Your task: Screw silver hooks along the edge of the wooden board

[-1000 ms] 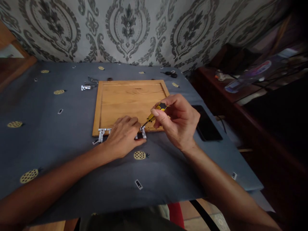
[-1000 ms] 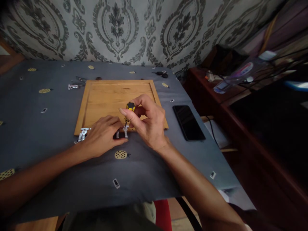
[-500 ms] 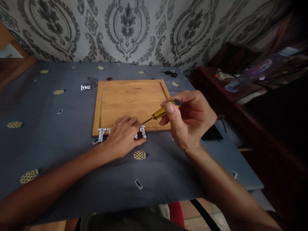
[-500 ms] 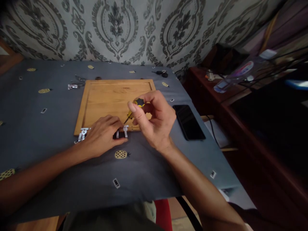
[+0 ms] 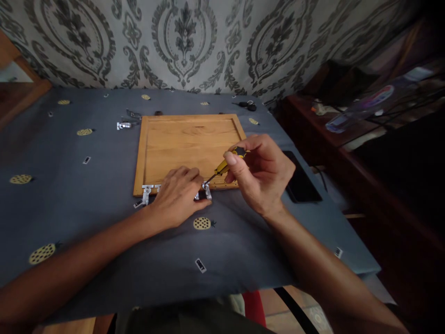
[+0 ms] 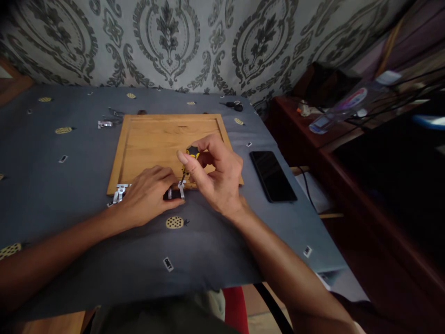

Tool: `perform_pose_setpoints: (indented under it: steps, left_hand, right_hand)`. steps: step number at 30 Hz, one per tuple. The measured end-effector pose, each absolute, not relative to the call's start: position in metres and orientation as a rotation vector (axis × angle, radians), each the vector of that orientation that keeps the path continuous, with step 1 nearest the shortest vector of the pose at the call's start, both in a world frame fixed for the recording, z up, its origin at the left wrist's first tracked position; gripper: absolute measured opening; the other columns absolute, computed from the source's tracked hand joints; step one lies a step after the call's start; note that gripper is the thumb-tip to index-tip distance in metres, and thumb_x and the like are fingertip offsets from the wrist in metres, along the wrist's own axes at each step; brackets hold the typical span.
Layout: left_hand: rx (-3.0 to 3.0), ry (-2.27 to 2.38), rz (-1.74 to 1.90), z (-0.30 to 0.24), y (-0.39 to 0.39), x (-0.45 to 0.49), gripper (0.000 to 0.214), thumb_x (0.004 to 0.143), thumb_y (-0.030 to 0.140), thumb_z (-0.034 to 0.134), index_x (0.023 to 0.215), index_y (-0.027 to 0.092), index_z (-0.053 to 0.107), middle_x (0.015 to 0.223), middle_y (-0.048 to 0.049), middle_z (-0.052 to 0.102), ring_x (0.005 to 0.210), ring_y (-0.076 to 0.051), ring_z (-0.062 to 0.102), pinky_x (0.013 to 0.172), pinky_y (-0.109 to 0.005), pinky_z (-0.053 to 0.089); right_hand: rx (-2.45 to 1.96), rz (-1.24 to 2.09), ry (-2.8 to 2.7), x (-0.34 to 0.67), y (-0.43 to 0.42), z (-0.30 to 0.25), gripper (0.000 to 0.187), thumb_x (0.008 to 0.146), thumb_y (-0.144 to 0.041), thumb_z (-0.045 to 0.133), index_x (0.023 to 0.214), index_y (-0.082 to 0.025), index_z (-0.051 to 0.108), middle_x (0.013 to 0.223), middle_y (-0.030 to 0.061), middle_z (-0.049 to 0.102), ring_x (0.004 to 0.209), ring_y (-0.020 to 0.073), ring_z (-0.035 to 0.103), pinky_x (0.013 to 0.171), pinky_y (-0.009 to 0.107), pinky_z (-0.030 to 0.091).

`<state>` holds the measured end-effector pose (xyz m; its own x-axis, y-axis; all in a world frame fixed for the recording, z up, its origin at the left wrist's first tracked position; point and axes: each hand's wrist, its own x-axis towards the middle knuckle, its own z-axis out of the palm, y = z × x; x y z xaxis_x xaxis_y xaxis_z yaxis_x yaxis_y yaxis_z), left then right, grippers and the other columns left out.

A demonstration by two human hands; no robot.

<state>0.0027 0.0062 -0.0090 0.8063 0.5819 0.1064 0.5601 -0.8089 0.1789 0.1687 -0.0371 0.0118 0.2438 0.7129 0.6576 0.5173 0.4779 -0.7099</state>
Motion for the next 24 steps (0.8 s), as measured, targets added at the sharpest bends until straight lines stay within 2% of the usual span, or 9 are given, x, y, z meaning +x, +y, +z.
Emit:
perform_pose_setpoints:
  steps: [12,24]
  left_hand:
    - [2.850,0.894,0.291,-0.0112,0.0063,0.0017,0.030,0.088,0.043,0.073,0.098,0.015,0.066,0.104,-0.0078,0.068,0.099,-0.027,0.061,0.086,-0.041,0.049]
    - [2.830,0.902,0.244,-0.0081,0.0060,0.0029,0.031,0.087,0.042,0.073,0.098,0.014,0.067,0.104,-0.0086,0.068,0.100,-0.029,0.061,0.086,-0.041,0.048]
  right_hand:
    - [-1.162,0.281,-1.459,0.1690,-0.0372,0.0150,0.020,0.089,-0.035,0.072,0.084,-0.022,0.057,0.067,-0.0067,0.059,0.045,0.0060,0.056,0.043,0.023,0.043]
    - [-1.156,0.322,-1.478,0.1699,-0.0373,0.0179,0.020,0.090,-0.039,0.070,0.087,-0.022,0.059,0.072,-0.0053,0.061,0.046,0.0061,0.057,0.046,0.023,0.045]
